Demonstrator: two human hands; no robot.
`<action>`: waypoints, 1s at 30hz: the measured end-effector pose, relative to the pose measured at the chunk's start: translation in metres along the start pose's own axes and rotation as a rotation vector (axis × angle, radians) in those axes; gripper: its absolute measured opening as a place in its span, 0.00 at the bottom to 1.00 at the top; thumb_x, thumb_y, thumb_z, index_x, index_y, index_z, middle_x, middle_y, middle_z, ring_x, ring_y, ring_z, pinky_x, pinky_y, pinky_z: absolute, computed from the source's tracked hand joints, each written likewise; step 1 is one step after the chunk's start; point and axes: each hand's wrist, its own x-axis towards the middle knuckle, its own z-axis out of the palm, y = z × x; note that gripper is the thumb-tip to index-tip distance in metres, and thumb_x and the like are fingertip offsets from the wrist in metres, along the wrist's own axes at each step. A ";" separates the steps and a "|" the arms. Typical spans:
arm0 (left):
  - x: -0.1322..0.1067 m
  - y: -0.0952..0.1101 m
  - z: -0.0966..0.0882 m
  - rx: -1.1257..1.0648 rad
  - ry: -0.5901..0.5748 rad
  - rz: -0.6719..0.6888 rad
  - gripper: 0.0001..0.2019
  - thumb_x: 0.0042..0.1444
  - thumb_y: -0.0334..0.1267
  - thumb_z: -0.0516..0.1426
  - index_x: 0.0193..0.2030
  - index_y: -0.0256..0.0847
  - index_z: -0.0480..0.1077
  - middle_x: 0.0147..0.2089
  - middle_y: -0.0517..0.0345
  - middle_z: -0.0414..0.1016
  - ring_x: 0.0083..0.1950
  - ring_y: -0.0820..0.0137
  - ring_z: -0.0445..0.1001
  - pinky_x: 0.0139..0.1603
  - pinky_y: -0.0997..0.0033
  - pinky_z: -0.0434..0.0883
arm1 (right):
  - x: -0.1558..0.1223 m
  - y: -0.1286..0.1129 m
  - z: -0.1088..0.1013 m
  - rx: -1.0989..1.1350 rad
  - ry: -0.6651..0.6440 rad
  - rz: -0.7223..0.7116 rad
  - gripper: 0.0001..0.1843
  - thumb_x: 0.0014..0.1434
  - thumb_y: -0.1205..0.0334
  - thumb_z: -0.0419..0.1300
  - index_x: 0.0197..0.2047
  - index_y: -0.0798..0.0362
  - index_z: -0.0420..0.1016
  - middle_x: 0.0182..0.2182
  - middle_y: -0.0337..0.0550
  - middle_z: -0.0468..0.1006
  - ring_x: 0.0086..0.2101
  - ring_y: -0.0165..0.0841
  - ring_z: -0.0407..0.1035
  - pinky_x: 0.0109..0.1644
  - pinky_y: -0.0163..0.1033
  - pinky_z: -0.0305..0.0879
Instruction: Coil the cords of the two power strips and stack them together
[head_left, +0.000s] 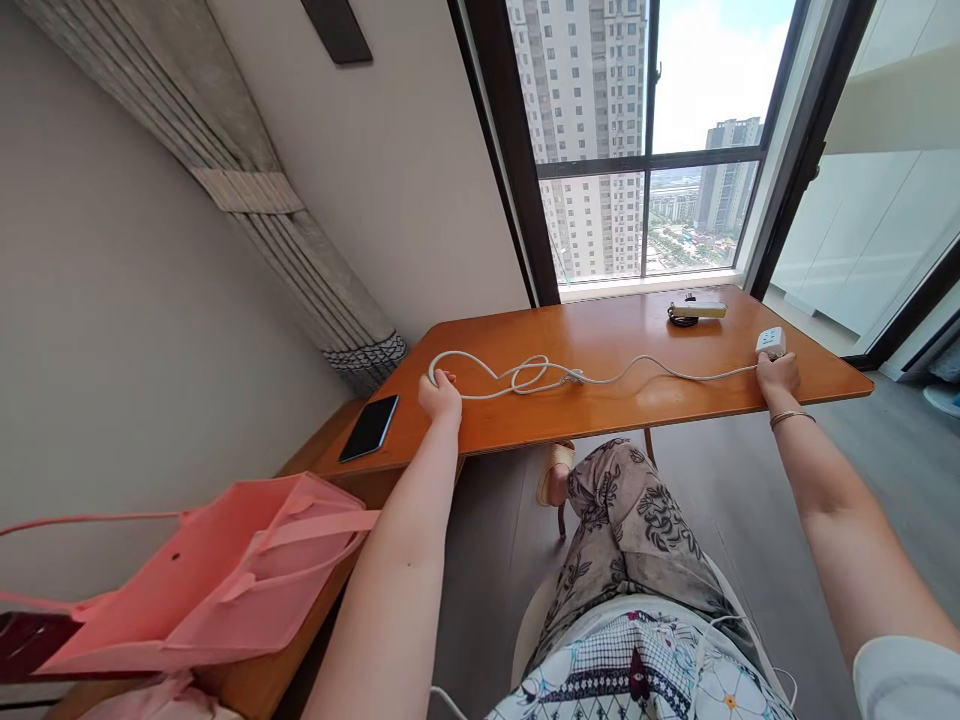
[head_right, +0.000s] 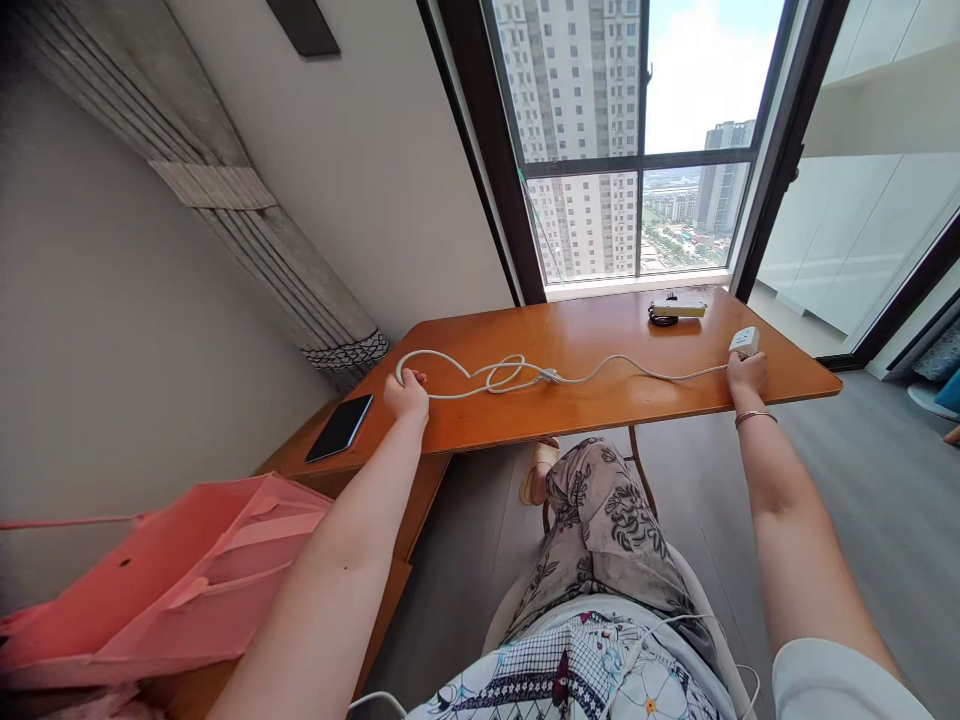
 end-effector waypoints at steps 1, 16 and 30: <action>-0.003 -0.001 0.001 0.067 -0.044 -0.016 0.11 0.65 0.37 0.45 0.43 0.40 0.67 0.42 0.46 0.79 0.50 0.59 0.79 0.56 0.56 0.73 | -0.002 -0.001 -0.002 -0.045 0.000 0.039 0.24 0.59 0.56 0.57 0.53 0.65 0.68 0.48 0.73 0.75 0.51 0.59 0.70 0.53 0.63 0.67; -0.044 0.038 0.011 0.476 -0.401 0.622 0.19 0.62 0.32 0.49 0.57 0.37 0.72 0.72 0.43 0.62 0.73 0.55 0.59 0.74 0.51 0.56 | -0.018 -0.006 -0.002 -0.232 -0.011 -0.365 0.23 0.61 0.60 0.52 0.56 0.61 0.72 0.62 0.67 0.64 0.65 0.60 0.49 0.63 0.70 0.51; -0.052 0.064 0.044 0.672 -0.931 0.637 0.12 0.58 0.39 0.58 0.46 0.44 0.79 0.54 0.48 0.78 0.58 0.57 0.75 0.58 0.62 0.71 | -0.029 -0.016 -0.018 -0.261 -0.316 -0.933 0.19 0.61 0.46 0.58 0.35 0.49 0.84 0.41 0.48 0.82 0.49 0.47 0.69 0.52 0.49 0.64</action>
